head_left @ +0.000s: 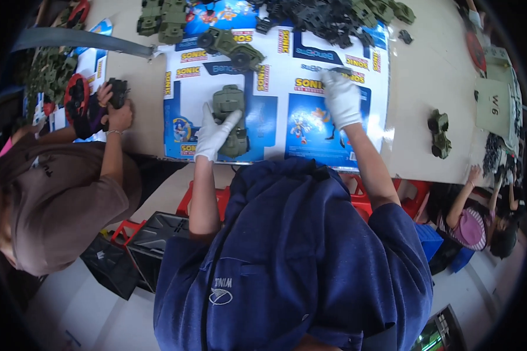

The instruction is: The person assembles plastic toy tanks by hand from plastic components on a production line.

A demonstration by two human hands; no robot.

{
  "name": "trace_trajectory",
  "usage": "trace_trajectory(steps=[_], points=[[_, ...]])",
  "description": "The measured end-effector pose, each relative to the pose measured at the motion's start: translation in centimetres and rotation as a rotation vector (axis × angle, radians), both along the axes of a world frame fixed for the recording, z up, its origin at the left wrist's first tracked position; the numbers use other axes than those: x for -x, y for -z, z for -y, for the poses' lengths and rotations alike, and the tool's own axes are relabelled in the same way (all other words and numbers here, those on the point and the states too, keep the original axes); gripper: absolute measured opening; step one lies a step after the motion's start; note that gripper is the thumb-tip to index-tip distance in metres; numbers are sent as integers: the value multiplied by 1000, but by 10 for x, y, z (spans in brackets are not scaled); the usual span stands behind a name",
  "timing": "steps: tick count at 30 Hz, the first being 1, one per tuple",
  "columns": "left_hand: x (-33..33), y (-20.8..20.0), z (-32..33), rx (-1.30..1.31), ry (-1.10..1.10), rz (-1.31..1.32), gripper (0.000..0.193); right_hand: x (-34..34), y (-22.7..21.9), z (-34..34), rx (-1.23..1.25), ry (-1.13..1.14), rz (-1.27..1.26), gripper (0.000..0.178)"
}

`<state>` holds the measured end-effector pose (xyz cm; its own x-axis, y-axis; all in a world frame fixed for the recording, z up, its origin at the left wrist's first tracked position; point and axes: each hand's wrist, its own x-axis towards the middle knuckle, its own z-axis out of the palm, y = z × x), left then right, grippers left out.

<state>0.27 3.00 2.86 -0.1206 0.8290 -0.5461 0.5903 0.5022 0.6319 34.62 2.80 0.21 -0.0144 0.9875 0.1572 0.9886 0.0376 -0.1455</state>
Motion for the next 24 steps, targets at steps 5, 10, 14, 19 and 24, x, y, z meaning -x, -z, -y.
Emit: trace_trajectory(steps=[5, 10, 14, 19, 24], points=[[-8, 25, 9, -48, 76, -344, 121, 14, -12, 48, 149, -24, -291, 55], [24, 21, 12, 323, 311, -312, 75, -15, -30, 49, 122, 84, -415, 47], [-9, -51, 10, -202, 724, -473, 70, -15, -29, 30, -16, -325, -108, 51], [-38, -26, -10, -492, 1520, -549, 96, -24, -14, 8, 107, -598, 135, 40], [-58, -4, -8, -80, 1164, -669, 92, -32, -16, 27, 296, -379, 198, 51]])
